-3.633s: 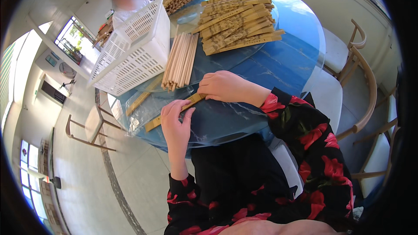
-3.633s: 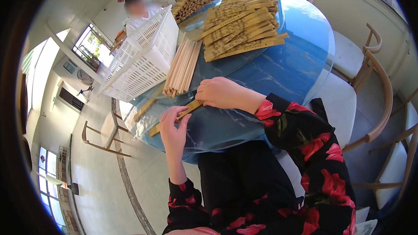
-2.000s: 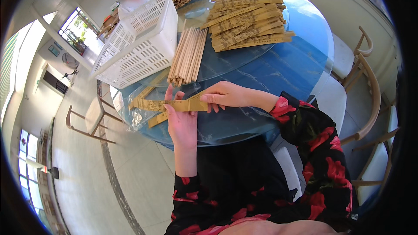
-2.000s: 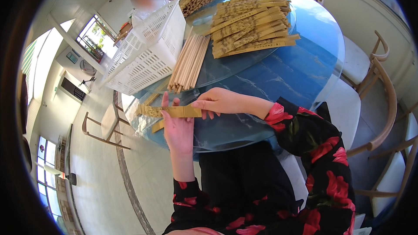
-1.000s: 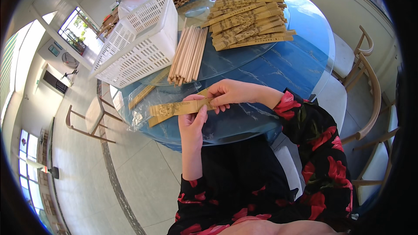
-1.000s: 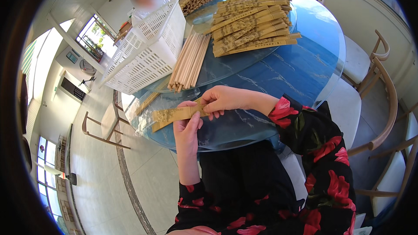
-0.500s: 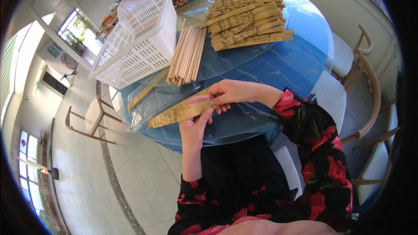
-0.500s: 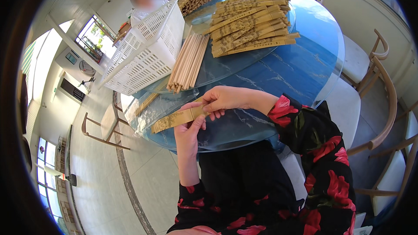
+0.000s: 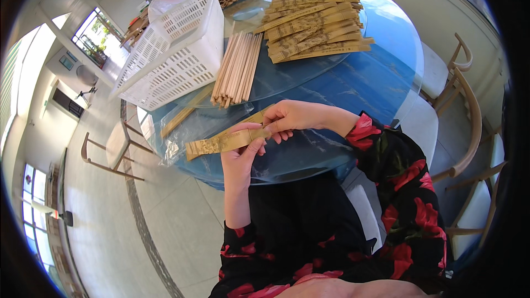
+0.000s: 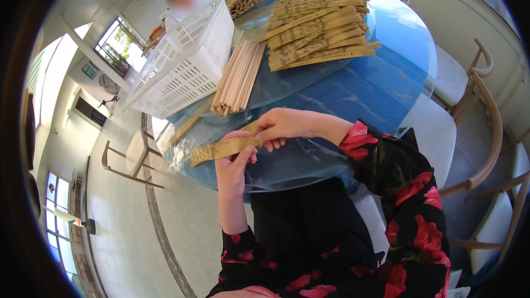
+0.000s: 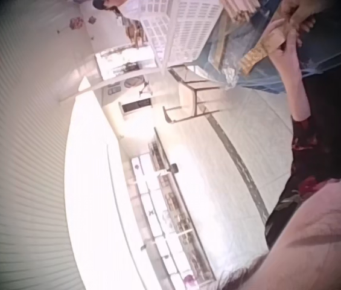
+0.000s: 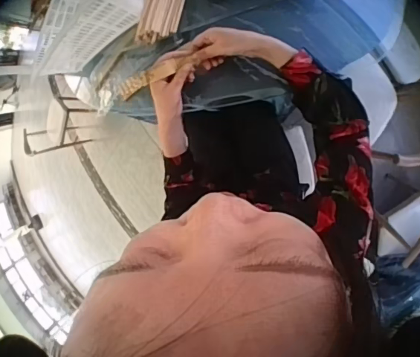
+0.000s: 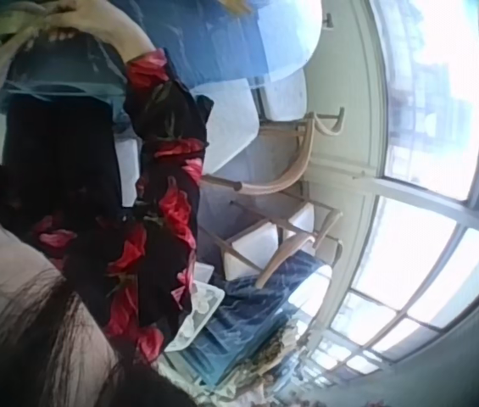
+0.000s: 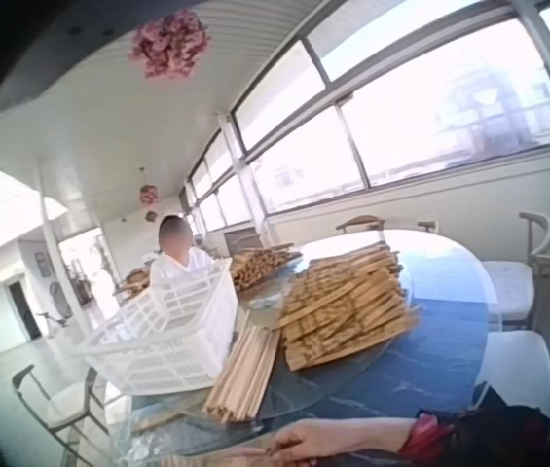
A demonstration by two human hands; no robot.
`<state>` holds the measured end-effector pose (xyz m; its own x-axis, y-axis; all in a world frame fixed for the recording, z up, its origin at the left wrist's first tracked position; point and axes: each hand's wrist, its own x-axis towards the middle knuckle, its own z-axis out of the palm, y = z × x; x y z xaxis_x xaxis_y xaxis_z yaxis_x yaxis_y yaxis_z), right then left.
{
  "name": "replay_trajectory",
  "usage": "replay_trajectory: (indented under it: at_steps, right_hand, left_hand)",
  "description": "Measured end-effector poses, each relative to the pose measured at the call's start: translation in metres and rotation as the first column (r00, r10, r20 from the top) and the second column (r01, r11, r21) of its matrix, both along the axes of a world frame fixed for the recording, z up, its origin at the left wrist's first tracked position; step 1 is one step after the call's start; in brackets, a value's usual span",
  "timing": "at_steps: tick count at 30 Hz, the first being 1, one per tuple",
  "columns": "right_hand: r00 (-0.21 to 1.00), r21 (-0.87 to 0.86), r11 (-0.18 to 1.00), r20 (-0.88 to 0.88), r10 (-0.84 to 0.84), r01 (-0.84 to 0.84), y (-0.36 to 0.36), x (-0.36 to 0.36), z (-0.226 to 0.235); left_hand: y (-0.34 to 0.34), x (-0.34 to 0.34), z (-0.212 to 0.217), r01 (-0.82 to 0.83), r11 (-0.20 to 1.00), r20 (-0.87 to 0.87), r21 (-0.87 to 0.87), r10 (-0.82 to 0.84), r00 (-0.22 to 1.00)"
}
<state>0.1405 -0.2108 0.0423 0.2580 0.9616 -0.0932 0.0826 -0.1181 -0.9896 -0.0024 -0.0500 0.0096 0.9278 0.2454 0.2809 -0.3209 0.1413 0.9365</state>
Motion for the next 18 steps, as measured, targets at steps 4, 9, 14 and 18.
replay_trajectory:
  at_steps: [4,9,14,18]
  right_hand:
    - [0.999,0.004,1.0,0.045,-0.019,0.019,0.003,-0.002,0.0]
    - [0.987,0.046,0.999,0.156,-0.033,0.026,0.007,0.0,-0.007]
    - [0.811,0.297,0.921,0.453,-0.37,0.254,0.008,0.001,0.007]
    - [0.086,0.552,0.822,0.82,-0.566,0.14,0.022,0.018,0.004]
  left_hand:
    - [-0.003,0.0,-0.001,-0.057,0.998,0.019,0.002,0.057,0.998]
    - [-0.003,0.002,-0.002,-0.105,0.994,0.009,-0.023,0.105,0.994]
    - [0.0,-0.001,-0.004,-0.132,0.988,-0.002,-0.076,0.132,0.991]
    - [-0.002,0.001,-0.003,-0.12,0.989,0.014,-0.089,0.122,0.992]
